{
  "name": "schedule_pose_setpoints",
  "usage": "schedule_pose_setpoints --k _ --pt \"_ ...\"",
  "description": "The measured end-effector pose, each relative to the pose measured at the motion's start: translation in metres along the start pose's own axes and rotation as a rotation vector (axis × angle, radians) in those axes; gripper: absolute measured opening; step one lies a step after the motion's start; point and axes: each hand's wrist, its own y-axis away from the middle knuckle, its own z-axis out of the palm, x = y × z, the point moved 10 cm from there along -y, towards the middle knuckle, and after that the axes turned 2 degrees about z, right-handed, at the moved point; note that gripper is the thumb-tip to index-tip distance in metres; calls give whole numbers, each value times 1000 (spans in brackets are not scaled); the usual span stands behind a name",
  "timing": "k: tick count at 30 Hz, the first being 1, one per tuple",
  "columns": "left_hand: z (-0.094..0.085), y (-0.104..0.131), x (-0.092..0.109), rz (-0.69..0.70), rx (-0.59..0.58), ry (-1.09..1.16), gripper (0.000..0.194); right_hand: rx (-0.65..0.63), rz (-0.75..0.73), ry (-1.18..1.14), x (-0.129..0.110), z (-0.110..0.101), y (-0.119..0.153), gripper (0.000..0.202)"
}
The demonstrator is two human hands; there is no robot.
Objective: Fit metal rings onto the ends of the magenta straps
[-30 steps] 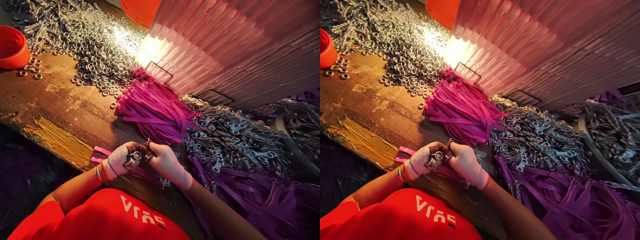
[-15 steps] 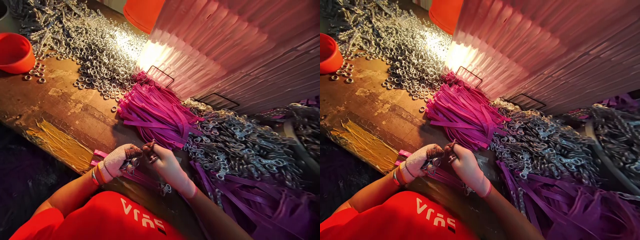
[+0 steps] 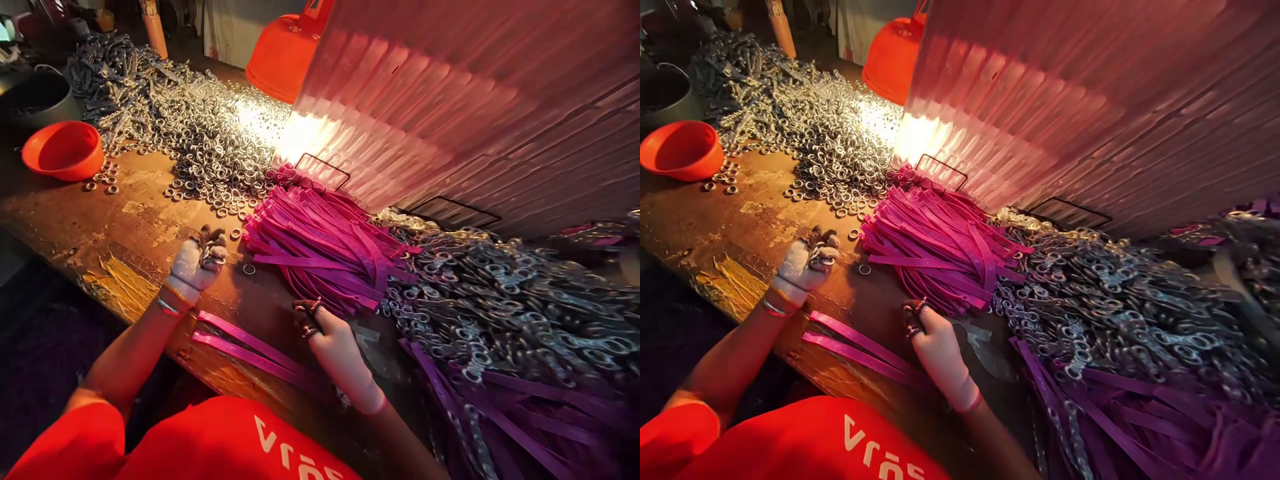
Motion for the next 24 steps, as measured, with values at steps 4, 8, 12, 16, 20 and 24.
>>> schedule_pose_setpoints --k 4,8,12,16,20,24 --pt "-36 30 -28 -71 20 64 35 -74 -190 239 -28 33 -23 42" --pt "-42 49 -41 -69 37 85 33 -164 -208 677 -65 72 -69 44" --pt "-51 60 -48 -75 67 50 27 -242 -197 765 -80 92 -99 30" --pt "-62 65 -56 -119 48 59 27 -295 -160 727 -72 96 -106 27" --pt "-58 71 -63 -135 11 115 26 -377 -189 635 -86 100 -109 18" --pt "-53 76 -68 -113 48 163 20 -294 -205 522 -133 73 -143 22"
